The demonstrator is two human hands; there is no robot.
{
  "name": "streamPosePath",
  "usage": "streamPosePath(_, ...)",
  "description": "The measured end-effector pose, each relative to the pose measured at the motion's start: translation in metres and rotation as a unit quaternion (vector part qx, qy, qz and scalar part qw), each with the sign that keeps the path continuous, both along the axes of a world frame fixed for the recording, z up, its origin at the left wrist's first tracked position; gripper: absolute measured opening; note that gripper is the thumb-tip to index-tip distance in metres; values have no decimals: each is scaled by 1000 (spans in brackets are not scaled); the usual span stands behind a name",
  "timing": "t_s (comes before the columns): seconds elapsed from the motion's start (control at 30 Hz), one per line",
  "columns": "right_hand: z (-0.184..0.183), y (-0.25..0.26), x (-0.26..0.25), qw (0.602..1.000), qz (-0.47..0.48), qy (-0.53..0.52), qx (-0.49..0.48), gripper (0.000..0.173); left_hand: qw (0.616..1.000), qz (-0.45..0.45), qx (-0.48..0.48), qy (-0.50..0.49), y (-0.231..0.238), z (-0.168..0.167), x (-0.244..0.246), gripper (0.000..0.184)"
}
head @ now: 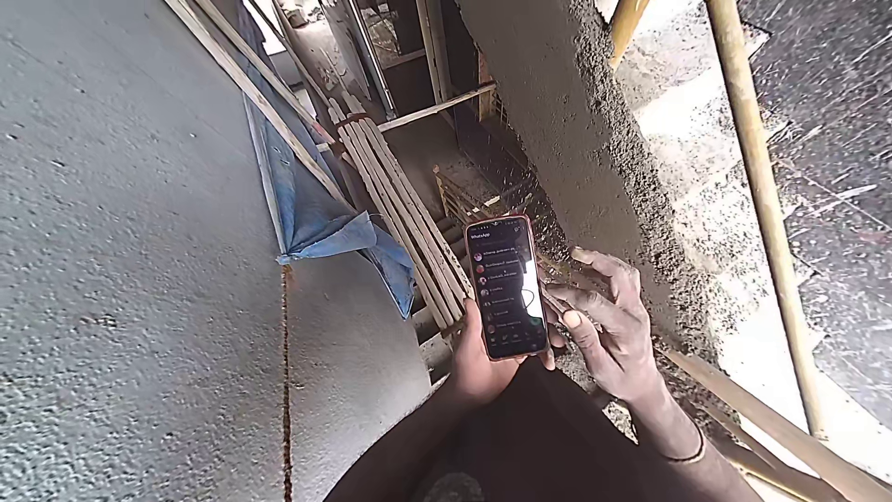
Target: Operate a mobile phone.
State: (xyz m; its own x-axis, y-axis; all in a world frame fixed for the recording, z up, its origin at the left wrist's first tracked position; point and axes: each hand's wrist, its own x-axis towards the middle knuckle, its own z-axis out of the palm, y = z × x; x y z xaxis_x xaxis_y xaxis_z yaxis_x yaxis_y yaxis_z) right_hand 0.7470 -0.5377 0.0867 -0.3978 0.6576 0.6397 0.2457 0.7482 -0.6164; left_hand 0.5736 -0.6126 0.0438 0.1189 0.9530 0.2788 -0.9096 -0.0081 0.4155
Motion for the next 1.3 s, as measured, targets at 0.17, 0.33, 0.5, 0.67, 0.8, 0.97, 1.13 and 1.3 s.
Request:
streamPosePath(0.17, -1, -2, 0, 1000, -3, 1, -5, 43, 1000, -5, 9, 8, 1, -2, 1, 77)
streamPosePath(0.33, -2, -2, -1, 1000, 0, 4, -10, 43, 1000, -9, 9, 13, 0, -3, 0, 79)
streamPosePath(0.5, -2, -1, -2, 1000, 2, 1, -7, 44, 1000, 1, 9, 17, -2, -4, 0, 78)
streamPosePath(0.67, -2, -1, -3, 1000, 4, -3, -3, 44, 1000, 5, 8, 6, -3, -4, 0, 76)
streamPosePath(0.8, 0, -2, -5, 1000, 17, -15, -1, 44, 999, 27, -20, 7, -6, -4, 1, 70)
streamPosePath(0.97, -1, -1, -7, 999, 15, -31, 13, 43, 999, 35, -32, 3, -8, -2, 2, 66)
streamPosePath(1.13, 2, -2, -5, 1000, 19, -19, 12, 45, 999, 31, -22, 6, -6, -1, 2, 66)
streamPosePath(1.3, 1, -2, -2, 1000, 19, -15, 4, 45, 999, 26, -23, 9, -4, 0, 3, 67)
